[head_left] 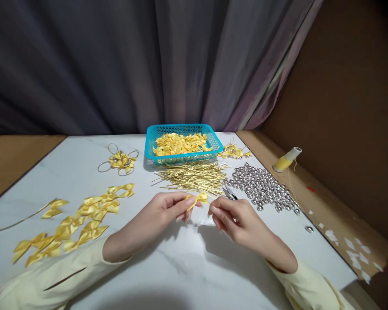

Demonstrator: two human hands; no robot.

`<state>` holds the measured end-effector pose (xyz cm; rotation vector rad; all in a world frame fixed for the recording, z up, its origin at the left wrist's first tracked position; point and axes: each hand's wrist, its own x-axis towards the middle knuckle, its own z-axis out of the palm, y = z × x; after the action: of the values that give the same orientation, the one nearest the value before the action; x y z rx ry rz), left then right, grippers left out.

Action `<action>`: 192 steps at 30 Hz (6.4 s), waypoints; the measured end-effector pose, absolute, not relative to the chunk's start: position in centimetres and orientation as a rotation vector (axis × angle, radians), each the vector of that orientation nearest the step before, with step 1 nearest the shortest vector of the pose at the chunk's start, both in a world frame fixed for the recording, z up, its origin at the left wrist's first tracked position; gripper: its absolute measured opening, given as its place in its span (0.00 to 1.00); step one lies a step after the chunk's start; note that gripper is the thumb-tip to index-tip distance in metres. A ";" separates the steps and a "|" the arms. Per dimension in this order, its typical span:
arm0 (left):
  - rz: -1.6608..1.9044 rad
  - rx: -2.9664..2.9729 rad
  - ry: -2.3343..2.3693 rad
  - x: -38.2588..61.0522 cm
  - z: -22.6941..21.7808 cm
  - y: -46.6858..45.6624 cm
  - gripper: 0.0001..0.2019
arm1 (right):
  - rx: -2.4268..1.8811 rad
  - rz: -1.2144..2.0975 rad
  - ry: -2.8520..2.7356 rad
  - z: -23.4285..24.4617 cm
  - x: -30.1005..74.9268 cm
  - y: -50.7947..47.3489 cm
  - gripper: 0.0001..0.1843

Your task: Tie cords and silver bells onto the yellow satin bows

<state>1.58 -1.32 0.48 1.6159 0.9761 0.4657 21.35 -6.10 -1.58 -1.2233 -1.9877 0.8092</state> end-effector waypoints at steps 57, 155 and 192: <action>0.543 1.704 0.970 1.5 0.5 -1.4 0.16 | -1.089 0.469 -1.888 -3.3 19.6 -7.2 0.08; 0.165 1.867 0.552 1.4 -0.5 -1.1 0.14 | -1.018 1.199 -1.964 -2.3 20.8 -6.0 0.18; 0.467 2.020 0.836 1.9 0.7 -2.6 0.12 | -1.070 1.393 -1.176 -2.6 19.0 -6.0 0.22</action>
<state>1.94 -2.65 0.67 2.0204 0.8356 0.4675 19.00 -5.97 -2.59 -1.0702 -1.1762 1.3931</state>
